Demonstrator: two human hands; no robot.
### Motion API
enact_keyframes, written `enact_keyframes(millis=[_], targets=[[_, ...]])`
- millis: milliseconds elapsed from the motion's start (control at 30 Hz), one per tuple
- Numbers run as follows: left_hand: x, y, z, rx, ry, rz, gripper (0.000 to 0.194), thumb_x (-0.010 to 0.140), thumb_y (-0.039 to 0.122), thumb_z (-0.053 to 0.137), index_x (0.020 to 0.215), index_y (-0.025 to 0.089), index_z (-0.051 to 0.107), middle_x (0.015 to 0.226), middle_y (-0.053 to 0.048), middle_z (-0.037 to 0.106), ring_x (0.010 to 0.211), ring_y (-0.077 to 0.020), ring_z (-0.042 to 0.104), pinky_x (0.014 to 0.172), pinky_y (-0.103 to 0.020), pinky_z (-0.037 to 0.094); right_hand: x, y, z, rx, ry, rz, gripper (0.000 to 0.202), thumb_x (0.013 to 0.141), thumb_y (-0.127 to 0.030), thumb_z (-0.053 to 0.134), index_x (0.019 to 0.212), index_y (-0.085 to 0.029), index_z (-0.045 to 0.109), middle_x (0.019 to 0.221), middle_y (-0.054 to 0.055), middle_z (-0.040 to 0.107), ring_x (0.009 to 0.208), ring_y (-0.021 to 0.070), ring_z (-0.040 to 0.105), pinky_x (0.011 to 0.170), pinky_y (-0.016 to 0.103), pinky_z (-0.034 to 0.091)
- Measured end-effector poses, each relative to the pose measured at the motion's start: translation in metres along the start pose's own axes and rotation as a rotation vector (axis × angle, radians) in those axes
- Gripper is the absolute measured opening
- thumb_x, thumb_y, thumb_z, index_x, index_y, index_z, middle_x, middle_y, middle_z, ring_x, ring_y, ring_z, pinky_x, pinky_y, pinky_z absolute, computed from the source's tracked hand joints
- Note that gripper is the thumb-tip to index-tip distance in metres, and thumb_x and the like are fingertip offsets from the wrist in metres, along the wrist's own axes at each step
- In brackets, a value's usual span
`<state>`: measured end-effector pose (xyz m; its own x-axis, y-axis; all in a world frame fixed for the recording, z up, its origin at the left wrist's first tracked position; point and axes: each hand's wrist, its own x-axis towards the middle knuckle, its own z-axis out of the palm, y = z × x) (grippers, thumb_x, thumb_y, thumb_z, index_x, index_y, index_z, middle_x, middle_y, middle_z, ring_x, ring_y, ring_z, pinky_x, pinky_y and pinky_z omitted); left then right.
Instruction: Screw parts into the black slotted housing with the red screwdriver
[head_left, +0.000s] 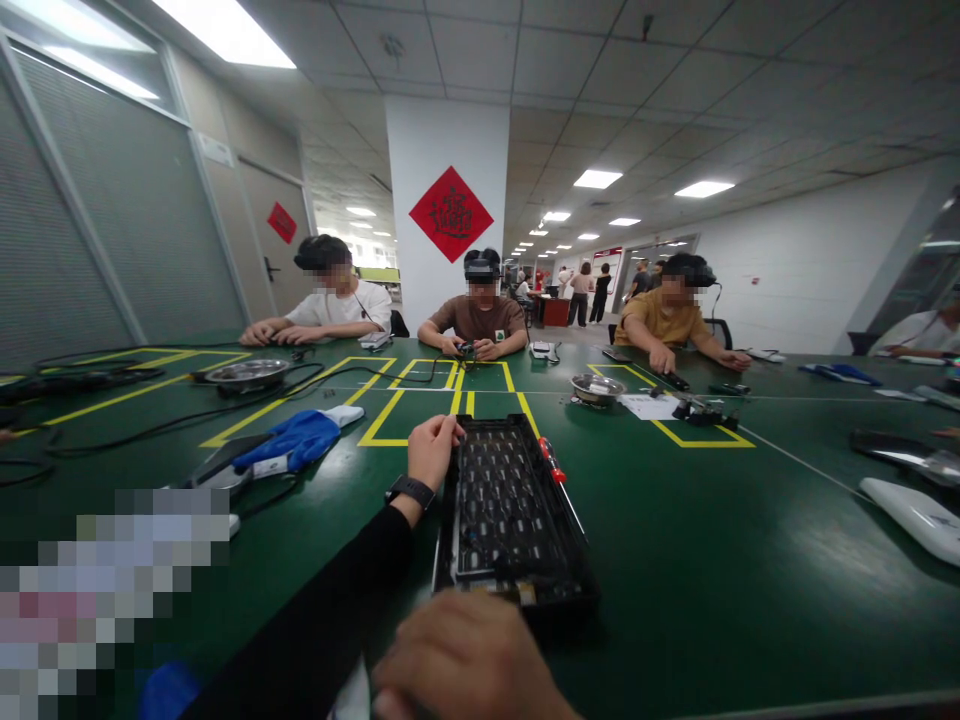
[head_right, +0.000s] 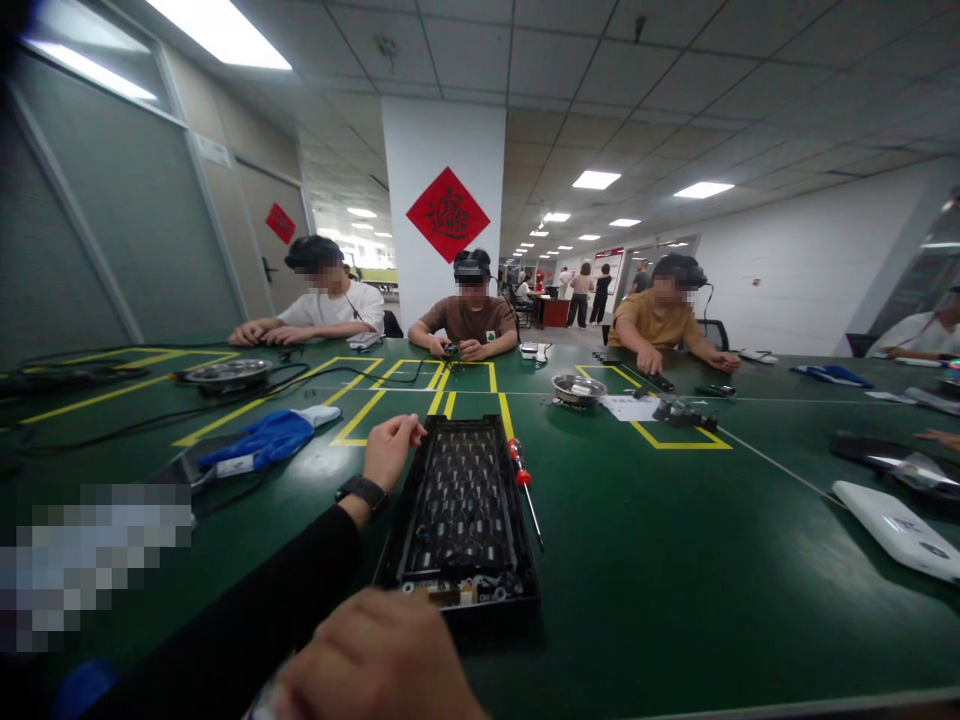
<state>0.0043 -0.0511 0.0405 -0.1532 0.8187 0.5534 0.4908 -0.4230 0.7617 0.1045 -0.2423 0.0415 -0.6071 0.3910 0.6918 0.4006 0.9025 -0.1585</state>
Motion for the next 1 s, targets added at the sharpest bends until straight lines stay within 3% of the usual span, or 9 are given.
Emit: enact_keyframes(millis=[100, 167, 300, 400, 500, 600, 667, 833, 1000], targets=[[-0.002, 0.007, 0.002, 0.094, -0.106, 0.075, 0.040, 0.083, 0.042, 0.036, 0.066, 0.015, 0.061, 0.061, -0.002, 0.059, 0.059, -0.0126, 0.052, 0.059, -0.023, 0.037, 0.015, 0.039, -0.060, -0.015, 0.117, 0.351, 0.017, 0.085, -0.025, 0.042, 0.089, -0.024, 0.058, 0.086, 0.000, 0.064, 0.081, 0.0153, 0.057, 0.073, 0.030, 0.045], [-0.006, 0.017, 0.004, 0.170, -0.192, 0.180, 0.036, 0.083, 0.040, 0.038, 0.069, 0.015, 0.060, 0.067, -0.003, 0.060, 0.064, -0.0132, 0.052, 0.061, -0.024, 0.037, 0.017, 0.084, -0.079, -0.099, 0.188, 0.490, 0.019, 0.085, -0.023, 0.041, 0.089, -0.021, 0.059, 0.091, 0.003, 0.062, 0.086, 0.0172, 0.056, 0.078, 0.031, 0.042], [-0.018, 0.040, 0.008, 0.289, -0.362, 0.429, 0.027, 0.083, 0.037, 0.043, 0.076, 0.017, 0.060, 0.078, -0.004, 0.060, 0.077, -0.0154, 0.051, 0.071, -0.027, 0.038, -0.004, 0.182, -0.069, -0.170, 0.196, 0.675, 0.016, 0.078, -0.017, 0.046, 0.086, -0.017, 0.060, 0.089, 0.006, 0.058, 0.083, 0.0162, 0.053, 0.076, 0.028, 0.040], [-0.029, 0.052, 0.011, 0.399, -0.447, 0.550, 0.022, 0.082, 0.036, 0.044, 0.081, 0.020, 0.060, 0.084, -0.003, 0.059, 0.084, -0.0170, 0.050, 0.076, -0.029, 0.036, -0.028, 0.225, -0.053, -0.146, 0.137, 0.733, 0.014, 0.075, -0.018, 0.049, 0.083, -0.017, 0.061, 0.088, 0.005, 0.055, 0.080, 0.0149, 0.052, 0.075, 0.027, 0.039], [-0.032, 0.051, 0.011, 0.602, -0.361, 0.492, 0.024, 0.083, 0.037, 0.041, 0.083, 0.020, 0.058, 0.086, -0.005, 0.058, 0.088, -0.0200, 0.050, 0.077, -0.032, 0.037, -0.043, 0.239, -0.049, -0.128, 0.126, 0.755, 0.016, 0.077, -0.021, 0.048, 0.084, -0.017, 0.062, 0.088, 0.005, 0.054, 0.072, 0.0129, 0.052, 0.071, 0.026, 0.040], [-0.027, 0.042, 0.008, 0.805, -0.173, 0.319, 0.028, 0.085, 0.035, 0.035, 0.089, 0.017, 0.056, 0.093, -0.010, 0.057, 0.091, -0.0229, 0.051, 0.077, -0.034, 0.038, -0.049, 0.243, -0.052, -0.117, 0.122, 0.782, 0.022, 0.080, -0.027, 0.044, 0.090, -0.018, 0.062, 0.089, 0.004, 0.054, 0.067, 0.0115, 0.051, 0.066, 0.025, 0.039], [-0.022, 0.033, 0.005, 0.887, -0.119, 0.207, 0.029, 0.085, 0.033, 0.034, 0.095, 0.015, 0.054, 0.094, -0.012, 0.057, 0.091, -0.0241, 0.054, 0.076, -0.035, 0.039, -0.052, 0.245, -0.054, -0.116, 0.122, 0.802, 0.025, 0.080, -0.031, 0.044, 0.094, -0.018, 0.060, 0.091, 0.005, 0.055, 0.068, 0.0117, 0.051, 0.064, 0.025, 0.039], [-0.012, 0.013, 0.001, 0.927, -0.253, -0.088, 0.034, 0.085, 0.028, 0.028, 0.096, 0.011, 0.055, 0.086, -0.014, 0.063, 0.081, -0.0270, 0.061, 0.067, -0.036, 0.044, -0.059, 0.248, -0.055, -0.119, 0.096, 0.885, 0.031, 0.071, -0.041, 0.055, 0.091, -0.017, 0.058, 0.074, 0.002, 0.056, 0.064, 0.0128, 0.049, 0.057, 0.023, 0.033], [-0.007, 0.006, -0.003, 0.868, -0.415, -0.237, 0.042, 0.084, 0.029, 0.027, 0.081, 0.012, 0.065, 0.095, -0.016, 0.065, 0.090, -0.0301, 0.061, 0.071, -0.037, 0.045, -0.062, 0.241, -0.057, -0.058, 0.039, 1.001, 0.028, 0.065, -0.044, 0.061, 0.061, -0.017, 0.055, 0.058, -0.001, 0.052, 0.055, 0.0111, 0.044, 0.053, 0.022, 0.025]])
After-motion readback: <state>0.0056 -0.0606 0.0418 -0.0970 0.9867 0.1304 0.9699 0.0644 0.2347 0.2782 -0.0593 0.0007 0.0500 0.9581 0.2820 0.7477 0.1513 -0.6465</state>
